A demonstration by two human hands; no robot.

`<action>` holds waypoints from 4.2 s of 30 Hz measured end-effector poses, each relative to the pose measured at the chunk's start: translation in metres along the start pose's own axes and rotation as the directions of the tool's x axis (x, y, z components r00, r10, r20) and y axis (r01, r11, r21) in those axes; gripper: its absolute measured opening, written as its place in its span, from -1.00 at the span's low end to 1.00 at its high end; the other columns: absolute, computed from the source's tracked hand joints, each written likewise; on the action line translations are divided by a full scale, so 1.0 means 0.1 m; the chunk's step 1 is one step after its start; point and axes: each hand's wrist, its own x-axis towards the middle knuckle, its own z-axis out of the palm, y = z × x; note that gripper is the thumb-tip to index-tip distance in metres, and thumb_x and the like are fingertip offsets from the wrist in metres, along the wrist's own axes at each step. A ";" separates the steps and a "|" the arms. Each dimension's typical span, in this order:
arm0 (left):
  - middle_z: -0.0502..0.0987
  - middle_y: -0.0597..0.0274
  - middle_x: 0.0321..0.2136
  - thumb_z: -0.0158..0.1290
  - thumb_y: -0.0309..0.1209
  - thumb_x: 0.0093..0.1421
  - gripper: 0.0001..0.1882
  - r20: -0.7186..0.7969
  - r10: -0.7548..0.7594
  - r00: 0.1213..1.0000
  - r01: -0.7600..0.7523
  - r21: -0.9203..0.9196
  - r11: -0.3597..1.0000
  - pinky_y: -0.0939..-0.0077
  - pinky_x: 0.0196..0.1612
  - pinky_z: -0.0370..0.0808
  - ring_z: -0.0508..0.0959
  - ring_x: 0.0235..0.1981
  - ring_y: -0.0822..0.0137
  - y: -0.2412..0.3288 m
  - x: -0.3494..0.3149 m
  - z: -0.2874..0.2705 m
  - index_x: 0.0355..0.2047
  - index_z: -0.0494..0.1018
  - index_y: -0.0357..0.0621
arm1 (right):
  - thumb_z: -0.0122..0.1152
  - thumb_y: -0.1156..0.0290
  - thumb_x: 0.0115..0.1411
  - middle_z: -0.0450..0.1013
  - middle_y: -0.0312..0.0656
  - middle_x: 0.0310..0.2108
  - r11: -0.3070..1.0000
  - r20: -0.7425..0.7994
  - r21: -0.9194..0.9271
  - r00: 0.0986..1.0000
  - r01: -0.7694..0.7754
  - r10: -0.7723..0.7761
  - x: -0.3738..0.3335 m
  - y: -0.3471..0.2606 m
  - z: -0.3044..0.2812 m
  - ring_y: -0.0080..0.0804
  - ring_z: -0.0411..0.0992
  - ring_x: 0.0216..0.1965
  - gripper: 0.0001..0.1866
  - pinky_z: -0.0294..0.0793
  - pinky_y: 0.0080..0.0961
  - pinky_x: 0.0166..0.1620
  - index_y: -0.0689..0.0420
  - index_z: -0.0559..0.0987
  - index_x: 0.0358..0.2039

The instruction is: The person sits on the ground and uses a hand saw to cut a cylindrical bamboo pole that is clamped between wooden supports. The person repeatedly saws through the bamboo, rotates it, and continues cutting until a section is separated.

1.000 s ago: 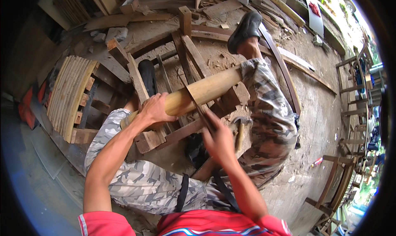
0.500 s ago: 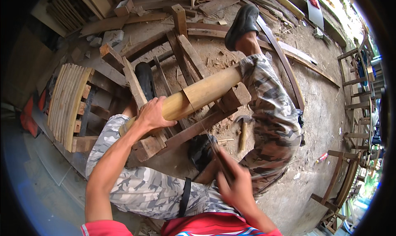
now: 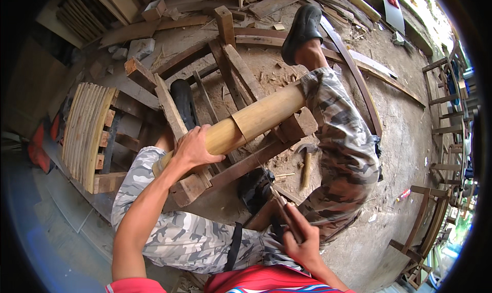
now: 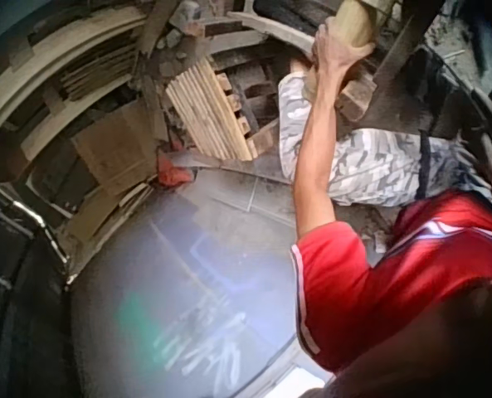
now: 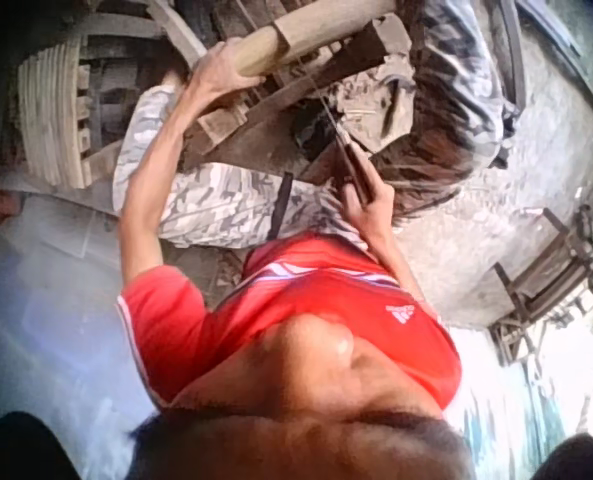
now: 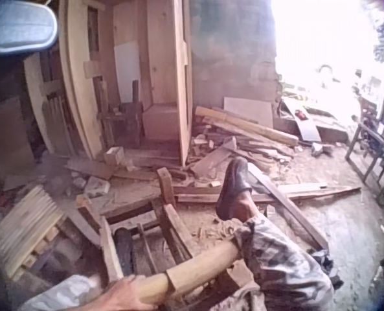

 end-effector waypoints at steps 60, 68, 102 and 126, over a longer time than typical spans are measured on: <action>0.57 -0.26 -0.12 0.42 0.28 -0.30 0.11 -0.070 0.057 0.996 -0.056 0.007 0.998 0.10 0.07 0.53 0.60 -0.05 -0.16 -0.16 0.11 0.09 0.06 0.42 -0.40 | 0.14 0.64 0.22 0.52 -0.04 0.16 0.950 -0.061 0.033 0.949 0.311 -0.309 1.32 0.29 0.68 -0.42 0.47 0.17 -0.38 0.39 -0.51 0.21 0.18 0.41 0.33; 0.60 -0.25 -0.18 0.42 0.31 -0.33 0.08 -0.023 0.043 0.999 -0.044 -0.017 0.999 0.12 0.03 0.53 0.61 -0.09 -0.17 -0.18 0.14 0.06 -0.02 0.45 -0.36 | 0.12 0.58 0.19 0.53 0.03 0.15 0.975 -0.053 -0.049 0.974 0.216 -0.219 1.35 -0.18 0.68 -0.29 0.49 0.19 -0.39 0.37 -0.47 0.24 0.19 0.43 0.30; 0.61 -0.34 -0.22 0.46 0.25 -0.34 0.06 0.068 -0.107 0.992 0.105 0.022 0.994 0.02 0.00 0.56 0.64 -0.13 -0.25 0.24 0.16 -0.29 -0.11 0.40 -0.46 | 0.12 0.65 0.24 0.54 0.03 0.14 0.973 -0.001 0.049 0.974 0.225 -0.225 1.07 -0.21 0.59 -0.41 0.52 0.12 -0.37 0.43 -0.53 0.14 0.19 0.36 0.36; 0.58 -0.40 -0.43 -0.16 -0.07 0.41 -0.41 -0.294 -0.332 0.897 0.300 -0.150 0.942 -0.13 -0.17 0.54 0.62 -0.27 -0.37 0.71 0.20 0.00 -0.47 0.59 -0.36 | 0.19 0.60 0.23 0.58 0.05 0.05 0.939 -0.065 0.040 0.939 0.341 -0.338 0.86 -0.02 0.40 -0.34 0.59 0.01 -0.36 0.52 -0.47 0.05 0.10 0.39 0.35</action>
